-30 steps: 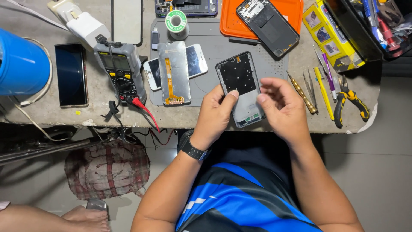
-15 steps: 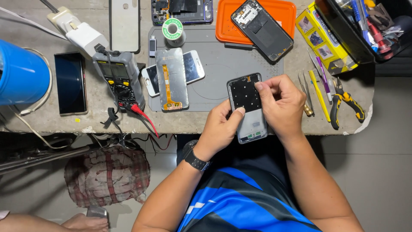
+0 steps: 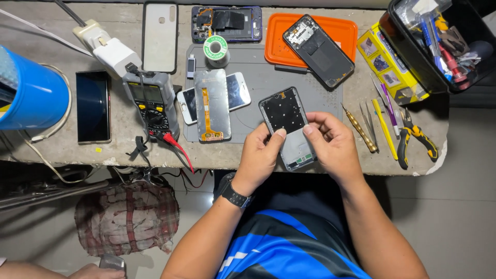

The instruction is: Disassembling and inspecting internal components of a smartphone, including the battery and ribbon cables.

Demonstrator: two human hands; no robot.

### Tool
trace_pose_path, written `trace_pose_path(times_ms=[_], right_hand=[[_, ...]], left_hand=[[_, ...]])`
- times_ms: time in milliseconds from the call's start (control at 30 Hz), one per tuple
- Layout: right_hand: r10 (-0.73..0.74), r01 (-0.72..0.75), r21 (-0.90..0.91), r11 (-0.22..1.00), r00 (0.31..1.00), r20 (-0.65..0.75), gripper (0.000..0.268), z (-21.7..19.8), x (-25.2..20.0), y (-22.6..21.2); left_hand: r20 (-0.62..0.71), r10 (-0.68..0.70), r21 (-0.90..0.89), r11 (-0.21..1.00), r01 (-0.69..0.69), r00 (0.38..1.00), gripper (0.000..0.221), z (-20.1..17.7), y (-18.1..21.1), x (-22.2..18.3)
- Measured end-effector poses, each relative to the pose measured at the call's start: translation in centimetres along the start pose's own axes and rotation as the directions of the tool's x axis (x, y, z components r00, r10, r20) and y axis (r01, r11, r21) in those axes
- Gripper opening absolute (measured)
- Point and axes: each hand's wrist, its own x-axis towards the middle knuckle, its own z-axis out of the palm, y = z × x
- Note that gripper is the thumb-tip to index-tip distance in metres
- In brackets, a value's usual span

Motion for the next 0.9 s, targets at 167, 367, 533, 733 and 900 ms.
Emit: trace_pose_path(times_ms=[167, 367, 533, 733, 900], right_hand=[[-0.03, 0.027, 0.027, 0.999, 0.992, 0.12, 0.043, -1.0, 0.9, 1.1], [-0.009, 0.003, 0.091, 0.996, 0.998, 0.066, 0.034, -1.3, 0.6, 2.7], [-0.027, 0.022, 0.128, 0.992, 0.999, 0.037, 0.032, -1.5, 0.6, 3.9], [-0.043, 0.041, 0.139, 0.989, 0.999, 0.01, 0.03, -1.7, 0.4, 3.7], [-0.048, 0.052, 0.106, 0.993, 0.998, -0.042, 0.018, -2.1, 0.1, 4.6]], left_hand=[[0.023, 0.019, 0.033, 0.999, -0.02, 1.0, 0.013, -0.4, 0.3, 0.2], [0.063, 0.052, 0.071, 0.996, -0.056, 0.997, 0.012, -0.5, 0.8, 0.1], [0.086, 0.065, 0.093, 0.993, -0.073, 0.994, 0.012, -0.8, 0.3, 0.2], [0.076, 0.05, -0.094, 0.995, -0.043, 0.996, 0.013, -0.4, -1.3, 0.4], [0.088, 0.039, -0.117, 0.993, -0.028, 0.995, 0.018, -0.6, -2.3, 0.5]])
